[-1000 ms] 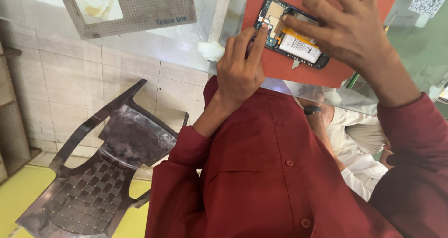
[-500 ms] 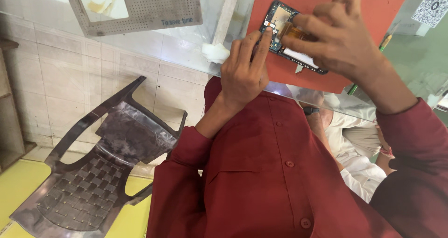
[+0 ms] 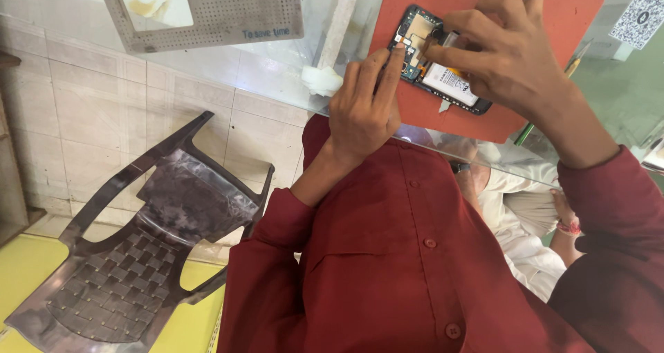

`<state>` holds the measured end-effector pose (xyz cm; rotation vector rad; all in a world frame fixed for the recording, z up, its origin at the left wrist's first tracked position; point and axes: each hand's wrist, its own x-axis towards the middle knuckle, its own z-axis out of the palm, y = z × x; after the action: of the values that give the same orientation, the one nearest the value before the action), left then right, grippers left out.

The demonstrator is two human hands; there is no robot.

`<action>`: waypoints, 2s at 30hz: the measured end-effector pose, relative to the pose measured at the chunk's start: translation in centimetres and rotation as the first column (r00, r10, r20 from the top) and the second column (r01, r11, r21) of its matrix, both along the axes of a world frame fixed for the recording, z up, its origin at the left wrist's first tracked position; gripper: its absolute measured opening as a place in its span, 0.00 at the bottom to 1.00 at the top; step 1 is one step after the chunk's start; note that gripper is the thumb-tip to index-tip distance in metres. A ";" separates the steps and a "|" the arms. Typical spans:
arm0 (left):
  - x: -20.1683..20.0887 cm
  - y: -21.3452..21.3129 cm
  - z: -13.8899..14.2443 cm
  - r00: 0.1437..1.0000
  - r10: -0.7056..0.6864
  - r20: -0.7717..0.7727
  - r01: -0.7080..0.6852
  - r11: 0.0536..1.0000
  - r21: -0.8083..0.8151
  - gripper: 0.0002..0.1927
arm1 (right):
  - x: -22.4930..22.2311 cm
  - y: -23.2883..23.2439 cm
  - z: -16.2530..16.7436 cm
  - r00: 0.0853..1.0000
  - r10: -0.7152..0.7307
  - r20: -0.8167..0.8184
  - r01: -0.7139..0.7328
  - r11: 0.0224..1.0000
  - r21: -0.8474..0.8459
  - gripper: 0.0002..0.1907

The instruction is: The person applies adhesive tape to the internal components of a disassembled mobile phone. They tear pieces of tape from a roll, place them on the battery and motherboard area, and smooth them down using a green pencil-like tool. The phone remains open on a red mat throughout the process.

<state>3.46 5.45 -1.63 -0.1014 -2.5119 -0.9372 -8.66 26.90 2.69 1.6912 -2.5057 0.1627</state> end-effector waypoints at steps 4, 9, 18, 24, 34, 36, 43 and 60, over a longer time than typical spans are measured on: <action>0.1 0.1 0.0 1.000 0.013 0.010 -0.013 1.000 -0.020 0.24 | 0.3 0.1 -0.2 1.000 0.027 0.010 -0.027 0.999 -0.020 0.23; 0.0 0.1 0.0 1.000 0.008 0.004 -0.008 1.000 -0.011 0.25 | -0.3 0.4 0.2 0.998 -0.004 -0.057 0.004 1.000 -0.006 0.18; 0.2 0.2 -0.1 1.000 0.011 0.000 -0.011 1.000 -0.003 0.25 | -0.7 -0.2 -0.2 0.996 0.075 -0.045 -0.076 0.997 -0.019 0.16; 0.0 0.2 -0.3 1.000 0.010 -0.006 -0.010 1.000 -0.002 0.24 | -0.5 -0.3 0.0 0.995 0.021 -0.101 -0.017 0.999 0.036 0.15; 0.0 0.1 -0.2 1.000 0.007 0.002 -0.007 1.000 -0.005 0.25 | 0.7 0.7 0.4 0.991 -0.131 0.002 0.131 0.988 -0.085 0.20; 0.0 0.0 -0.2 1.000 0.005 0.003 -0.005 1.000 -0.005 0.25 | 1.8 0.1 0.7 0.990 -0.142 0.028 0.144 0.985 -0.093 0.20; 0.1 0.2 -0.3 1.000 0.012 0.019 -0.012 1.000 -0.013 0.25 | 6.1 -2.6 1.1 0.810 -0.419 0.410 0.501 0.858 -0.113 0.28; 0.1 0.0 0.1 1.000 -0.025 0.014 0.026 0.997 -0.074 0.23 | 6.8 -2.3 0.6 0.919 -0.380 -0.104 0.379 0.925 -0.034 0.27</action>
<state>3.61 5.47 -1.48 -0.1510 -2.5637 -0.8577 -1.85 24.58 3.32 1.1392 -2.6790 0.0481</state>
